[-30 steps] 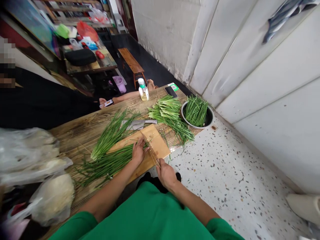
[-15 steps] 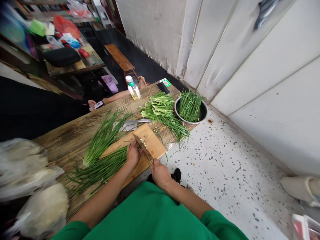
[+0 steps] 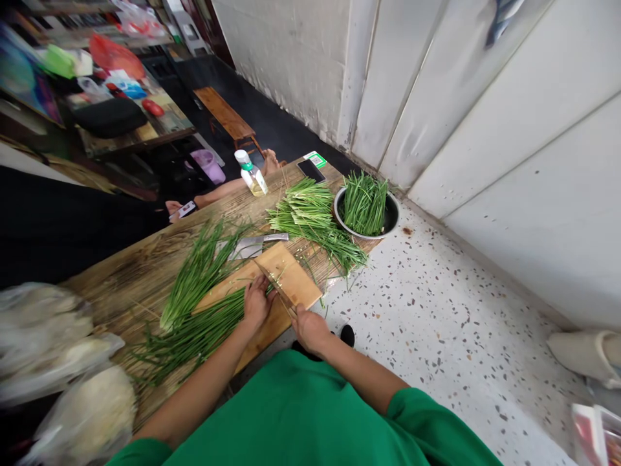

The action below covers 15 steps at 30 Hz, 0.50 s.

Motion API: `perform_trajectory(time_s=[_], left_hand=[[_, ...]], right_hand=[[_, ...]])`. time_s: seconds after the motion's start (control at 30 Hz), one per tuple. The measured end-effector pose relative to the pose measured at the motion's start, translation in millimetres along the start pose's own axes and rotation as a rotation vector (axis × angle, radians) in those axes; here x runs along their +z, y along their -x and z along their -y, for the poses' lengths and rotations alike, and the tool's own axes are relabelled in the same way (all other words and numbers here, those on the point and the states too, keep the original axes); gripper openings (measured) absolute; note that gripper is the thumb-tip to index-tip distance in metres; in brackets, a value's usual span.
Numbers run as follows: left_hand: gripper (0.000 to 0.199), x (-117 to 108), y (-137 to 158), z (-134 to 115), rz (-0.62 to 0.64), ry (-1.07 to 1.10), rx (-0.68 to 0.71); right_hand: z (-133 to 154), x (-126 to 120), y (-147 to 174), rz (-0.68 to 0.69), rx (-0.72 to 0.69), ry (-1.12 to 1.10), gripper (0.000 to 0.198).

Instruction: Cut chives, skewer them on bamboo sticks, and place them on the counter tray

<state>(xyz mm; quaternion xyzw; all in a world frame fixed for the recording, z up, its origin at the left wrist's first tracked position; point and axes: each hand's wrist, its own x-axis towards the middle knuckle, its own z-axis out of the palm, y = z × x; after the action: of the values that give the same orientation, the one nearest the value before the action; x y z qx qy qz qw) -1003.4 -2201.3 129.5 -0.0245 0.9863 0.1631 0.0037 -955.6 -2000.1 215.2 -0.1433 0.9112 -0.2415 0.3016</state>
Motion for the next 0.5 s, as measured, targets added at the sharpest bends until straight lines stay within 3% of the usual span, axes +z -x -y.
perform_trajectory(time_s=[0.17, 0.3, 0.4, 0.5], left_hand=[[0.041, 1, -1, 1, 0.011, -0.017, -0.007], [0.041, -1, -3, -1, 0.043, -0.070, -0.012], [0.044, -10, -2, -11, 0.061, -0.139, -0.030], [0.046, -23, 7, -29, -0.017, -0.213, -0.074]], right_hand=[[-3, 1, -7, -0.016, -0.004, -0.033, 0.029], [-23, -7, -10, -0.067, 0.017, -0.094, 0.030], [-42, -20, -11, -0.102, 0.059, -0.088, 0.030], [-57, -30, -7, -0.144, 0.016, -0.070, 0.029]])
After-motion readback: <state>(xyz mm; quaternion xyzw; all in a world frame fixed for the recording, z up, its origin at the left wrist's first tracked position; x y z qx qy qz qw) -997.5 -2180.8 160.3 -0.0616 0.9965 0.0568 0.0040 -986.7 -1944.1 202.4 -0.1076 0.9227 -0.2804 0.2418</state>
